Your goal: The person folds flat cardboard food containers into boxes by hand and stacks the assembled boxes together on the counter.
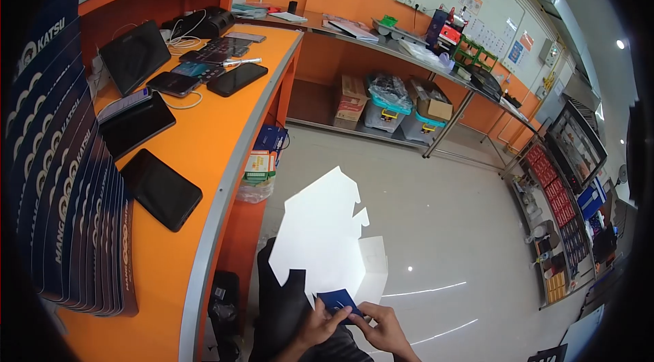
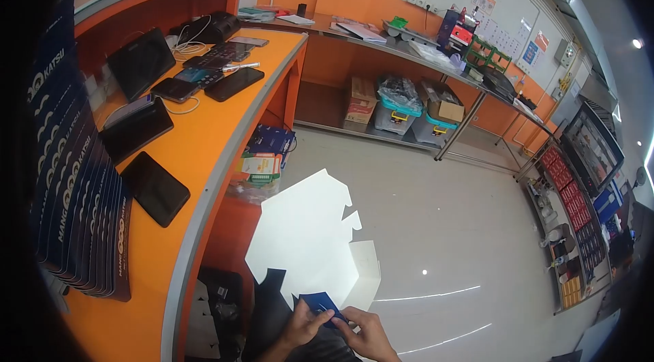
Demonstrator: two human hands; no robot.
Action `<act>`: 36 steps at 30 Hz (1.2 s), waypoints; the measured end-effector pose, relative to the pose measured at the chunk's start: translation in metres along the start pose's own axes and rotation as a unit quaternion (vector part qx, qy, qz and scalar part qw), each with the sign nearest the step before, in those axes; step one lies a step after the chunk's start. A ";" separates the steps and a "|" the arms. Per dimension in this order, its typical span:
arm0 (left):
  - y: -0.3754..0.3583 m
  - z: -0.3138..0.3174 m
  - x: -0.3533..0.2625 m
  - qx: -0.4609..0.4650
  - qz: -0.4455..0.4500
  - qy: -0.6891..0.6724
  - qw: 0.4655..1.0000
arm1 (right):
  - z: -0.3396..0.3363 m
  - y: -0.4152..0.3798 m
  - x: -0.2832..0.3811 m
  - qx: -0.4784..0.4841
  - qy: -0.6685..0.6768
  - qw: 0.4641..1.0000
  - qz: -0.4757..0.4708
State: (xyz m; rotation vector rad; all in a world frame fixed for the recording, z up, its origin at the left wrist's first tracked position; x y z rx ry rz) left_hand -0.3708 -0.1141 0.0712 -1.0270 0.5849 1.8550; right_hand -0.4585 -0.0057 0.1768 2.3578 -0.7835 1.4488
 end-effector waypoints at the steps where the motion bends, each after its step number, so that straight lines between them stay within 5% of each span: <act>1: 0.000 0.003 -0.001 -0.019 0.008 0.002 1.000 | 0.000 0.000 -0.003 -0.002 -0.010 1.000 -0.014; 11: 0.011 -0.011 0.006 -0.066 0.066 -0.083 0.992 | 0.009 -0.011 -0.005 -0.134 0.139 0.981 0.009; 23: 0.004 -0.020 0.019 -0.011 0.005 -0.051 0.999 | 0.004 -0.006 0.003 -0.021 0.040 0.998 0.033; 32: 0.007 -0.019 0.022 0.007 -0.013 -0.057 0.998 | 0.010 -0.001 -0.008 -0.046 0.014 0.998 -0.046; 36: 0.007 -0.020 0.027 0.030 -0.061 -0.058 0.996 | 0.008 -0.001 -0.003 -0.059 0.004 0.998 -0.012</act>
Point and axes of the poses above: each hand's wrist, its own y-axis towards the middle knuckle, its own z-axis out of the palm, x = y × z, the point moved 2 cm from there along y, towards the middle knuckle, and after that the axes turned 7 degrees about y, right-handed, at the moved point
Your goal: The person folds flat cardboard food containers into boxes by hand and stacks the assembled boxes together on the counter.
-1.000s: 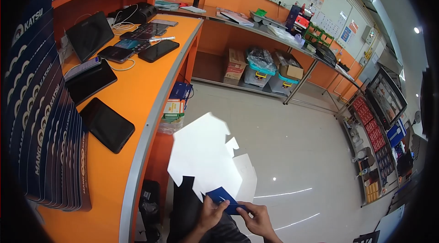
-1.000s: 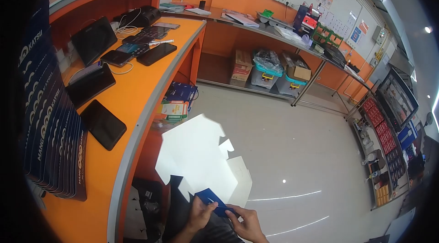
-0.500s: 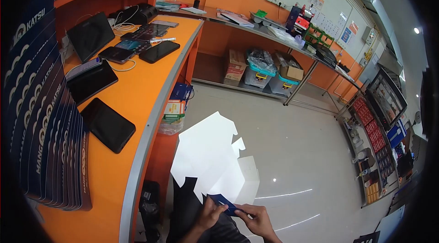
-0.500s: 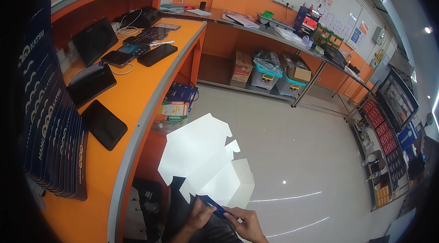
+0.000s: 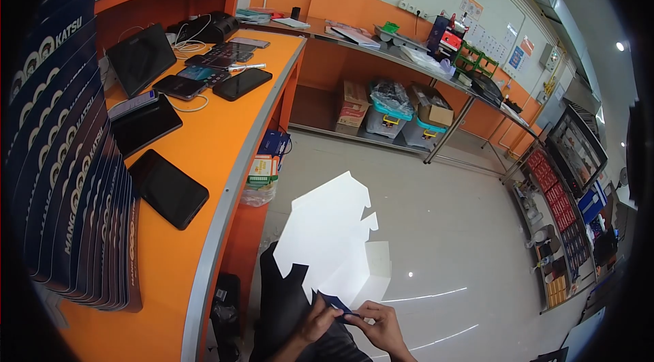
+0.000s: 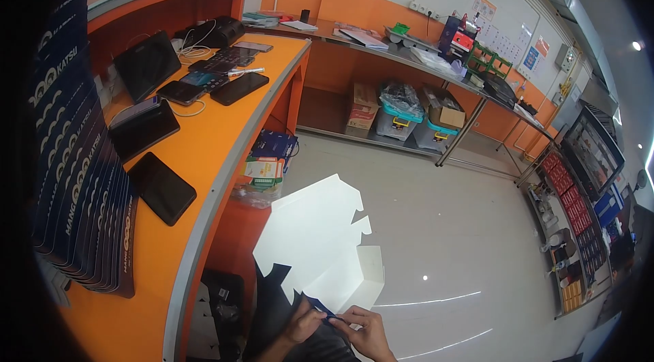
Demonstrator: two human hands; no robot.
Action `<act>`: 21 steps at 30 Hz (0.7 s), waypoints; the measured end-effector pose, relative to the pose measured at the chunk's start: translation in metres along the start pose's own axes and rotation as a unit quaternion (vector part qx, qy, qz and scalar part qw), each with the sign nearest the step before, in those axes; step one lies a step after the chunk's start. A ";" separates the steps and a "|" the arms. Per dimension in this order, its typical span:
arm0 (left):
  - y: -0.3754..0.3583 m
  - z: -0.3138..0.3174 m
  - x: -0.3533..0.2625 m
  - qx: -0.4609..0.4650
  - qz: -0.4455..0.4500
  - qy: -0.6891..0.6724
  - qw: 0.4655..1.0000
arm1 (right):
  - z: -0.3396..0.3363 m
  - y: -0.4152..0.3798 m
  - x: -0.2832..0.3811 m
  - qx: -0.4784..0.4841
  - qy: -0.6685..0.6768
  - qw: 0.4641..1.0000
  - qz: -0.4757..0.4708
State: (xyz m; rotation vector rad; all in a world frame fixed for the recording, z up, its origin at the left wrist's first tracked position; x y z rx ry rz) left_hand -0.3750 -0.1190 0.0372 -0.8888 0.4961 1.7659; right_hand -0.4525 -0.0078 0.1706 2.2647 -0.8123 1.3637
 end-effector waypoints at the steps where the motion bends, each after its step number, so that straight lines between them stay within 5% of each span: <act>1: 0.001 0.001 0.002 0.001 0.002 0.000 1.000 | -0.001 0.000 0.001 -0.002 -0.023 1.000 0.004; 7: -0.002 0.021 -0.028 0.033 -0.010 -0.047 0.998 | -0.004 0.003 -0.022 0.014 -0.018 1.000 -0.003; 9: -0.004 0.031 -0.044 0.052 0.029 0.134 0.989 | -0.005 0.005 -0.028 0.020 -0.008 1.000 -0.013; 14: 0.006 0.027 -0.022 0.023 0.020 0.069 0.997 | -0.018 0.011 -0.003 0.142 -0.002 0.989 -0.034; 16: 0.007 0.026 -0.018 -0.010 0.039 0.064 0.997 | -0.033 0.016 0.014 0.071 0.001 0.995 -0.067; 18: 0.007 0.029 -0.017 -0.030 0.101 0.382 0.918 | -0.039 0.020 0.021 -0.028 0.063 0.991 -0.112; 20: 0.001 0.046 -0.028 -0.026 0.034 0.415 0.909 | -0.033 0.022 0.031 -0.060 0.084 0.988 -0.115; 21: 0.001 0.050 -0.026 -0.021 0.075 0.437 0.896 | -0.028 0.024 0.035 -0.090 0.063 0.989 -0.103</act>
Point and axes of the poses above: each hand's wrist, its own y-axis towards the middle knuckle, its own z-axis out of the palm, x = y × z, the point moved 2 cm from there along y, towards the middle knuckle, and after that the axes turned 7 degrees about y, right-handed, at the moved point
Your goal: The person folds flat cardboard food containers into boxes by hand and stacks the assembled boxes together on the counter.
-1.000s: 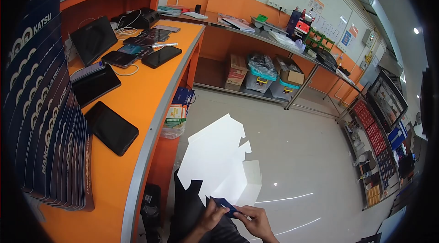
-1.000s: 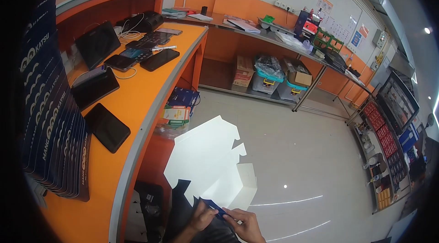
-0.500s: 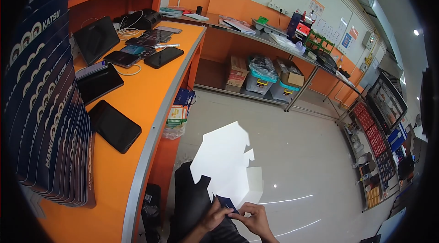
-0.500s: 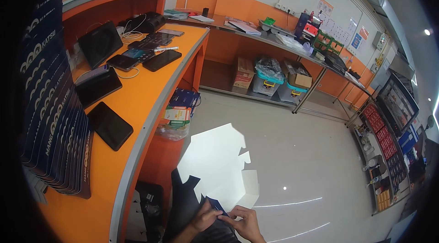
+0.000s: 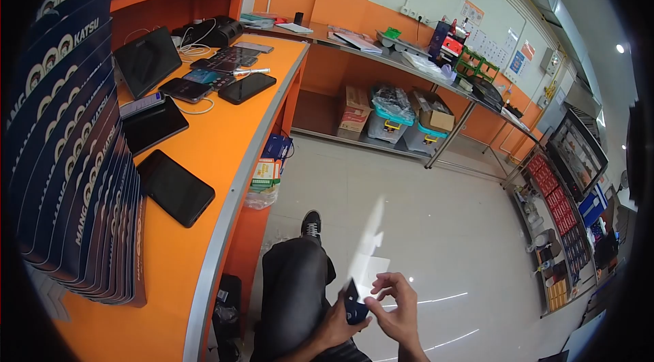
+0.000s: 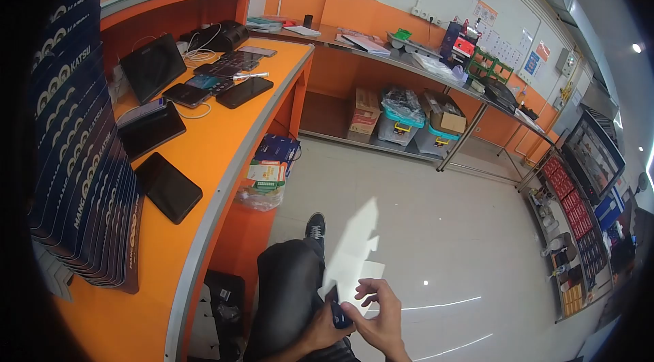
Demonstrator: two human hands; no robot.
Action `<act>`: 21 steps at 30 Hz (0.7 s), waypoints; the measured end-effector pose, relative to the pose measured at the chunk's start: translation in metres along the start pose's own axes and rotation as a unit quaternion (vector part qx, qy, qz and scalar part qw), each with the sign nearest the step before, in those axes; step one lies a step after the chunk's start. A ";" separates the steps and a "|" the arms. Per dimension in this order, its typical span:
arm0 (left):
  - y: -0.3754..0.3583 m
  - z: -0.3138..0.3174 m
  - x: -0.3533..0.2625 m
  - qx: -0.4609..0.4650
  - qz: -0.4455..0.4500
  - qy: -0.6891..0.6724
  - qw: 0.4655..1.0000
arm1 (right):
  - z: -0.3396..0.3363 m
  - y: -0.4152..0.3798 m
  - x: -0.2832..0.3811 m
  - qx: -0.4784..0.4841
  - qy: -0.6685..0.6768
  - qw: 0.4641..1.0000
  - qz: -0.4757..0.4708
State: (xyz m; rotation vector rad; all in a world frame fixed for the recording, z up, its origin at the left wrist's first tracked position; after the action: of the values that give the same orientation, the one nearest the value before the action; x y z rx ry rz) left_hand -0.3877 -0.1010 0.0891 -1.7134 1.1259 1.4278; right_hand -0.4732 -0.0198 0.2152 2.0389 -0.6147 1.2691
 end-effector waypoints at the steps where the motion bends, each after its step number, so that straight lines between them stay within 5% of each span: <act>1: -0.002 0.004 0.000 -0.013 0.041 0.025 0.999 | 0.006 0.001 0.002 -0.027 -0.024 0.999 0.008; 7: -0.003 -0.003 0.001 -0.033 0.024 -0.001 0.999 | 0.007 -0.003 -0.029 -0.049 -0.015 0.999 0.020; 9: -0.003 -0.011 -0.005 -0.059 -0.004 -0.020 0.998 | 0.000 -0.008 -0.041 0.019 -0.077 0.995 0.065; 13: -0.002 -0.009 0.001 -0.055 -0.002 0.002 0.998 | -0.003 -0.011 -0.038 0.031 -0.130 0.991 -0.002; 21: -0.001 -0.008 0.010 -0.079 -0.009 -0.014 0.997 | 0.005 -0.023 -0.065 0.020 -0.067 0.997 0.034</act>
State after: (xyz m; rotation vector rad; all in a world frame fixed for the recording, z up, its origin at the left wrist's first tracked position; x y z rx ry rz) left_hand -0.3828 -0.1095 0.0806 -1.8012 1.0037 1.5598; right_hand -0.4816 -0.0043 0.1485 2.1661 -0.7311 1.1999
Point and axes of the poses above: each hand's wrist, its own y-axis towards the middle knuckle, its own z-axis out of the palm, x = y × z, the point moved 2 cm from there along y, towards the middle knuckle, and after that the axes turned 7 degrees about y, right-handed, at the moved point
